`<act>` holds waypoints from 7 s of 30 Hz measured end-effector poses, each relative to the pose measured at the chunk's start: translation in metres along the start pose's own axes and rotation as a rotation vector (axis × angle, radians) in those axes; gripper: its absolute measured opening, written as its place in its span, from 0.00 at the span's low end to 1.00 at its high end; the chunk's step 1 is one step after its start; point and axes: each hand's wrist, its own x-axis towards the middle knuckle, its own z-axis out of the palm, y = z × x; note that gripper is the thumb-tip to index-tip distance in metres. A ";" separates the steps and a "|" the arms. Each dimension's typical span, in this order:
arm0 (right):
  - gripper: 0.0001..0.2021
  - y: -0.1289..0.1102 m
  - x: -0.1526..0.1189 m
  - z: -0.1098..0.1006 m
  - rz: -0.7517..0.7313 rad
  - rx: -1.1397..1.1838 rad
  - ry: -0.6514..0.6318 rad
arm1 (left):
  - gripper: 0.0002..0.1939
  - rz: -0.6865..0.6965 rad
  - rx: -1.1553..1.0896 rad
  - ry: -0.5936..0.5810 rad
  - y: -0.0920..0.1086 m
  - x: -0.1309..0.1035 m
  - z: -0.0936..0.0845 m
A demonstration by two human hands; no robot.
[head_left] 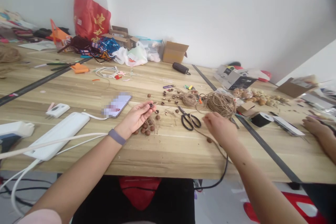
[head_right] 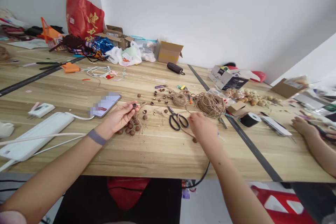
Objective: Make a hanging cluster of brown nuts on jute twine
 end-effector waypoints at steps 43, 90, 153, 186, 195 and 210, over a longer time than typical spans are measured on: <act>0.06 -0.091 0.017 0.156 -0.449 0.289 -0.388 | 0.07 0.070 0.114 0.123 -0.005 0.009 -0.009; 0.22 -0.102 0.006 0.160 -0.027 0.851 -0.627 | 0.06 0.091 0.153 0.086 -0.006 0.002 -0.001; 0.06 -0.089 0.012 0.158 -0.520 0.221 -0.100 | 0.08 0.034 0.661 0.218 -0.010 -0.008 0.005; 0.06 -0.091 0.015 0.152 -0.461 0.266 -0.210 | 0.13 0.095 0.690 0.090 -0.011 -0.009 0.005; 0.05 -0.087 0.020 0.154 -0.420 0.292 -0.284 | 0.14 0.096 0.749 0.064 -0.013 -0.007 0.000; 0.09 -0.083 0.023 0.155 -0.303 0.418 -0.461 | 0.13 0.097 0.775 0.040 -0.013 -0.007 -0.001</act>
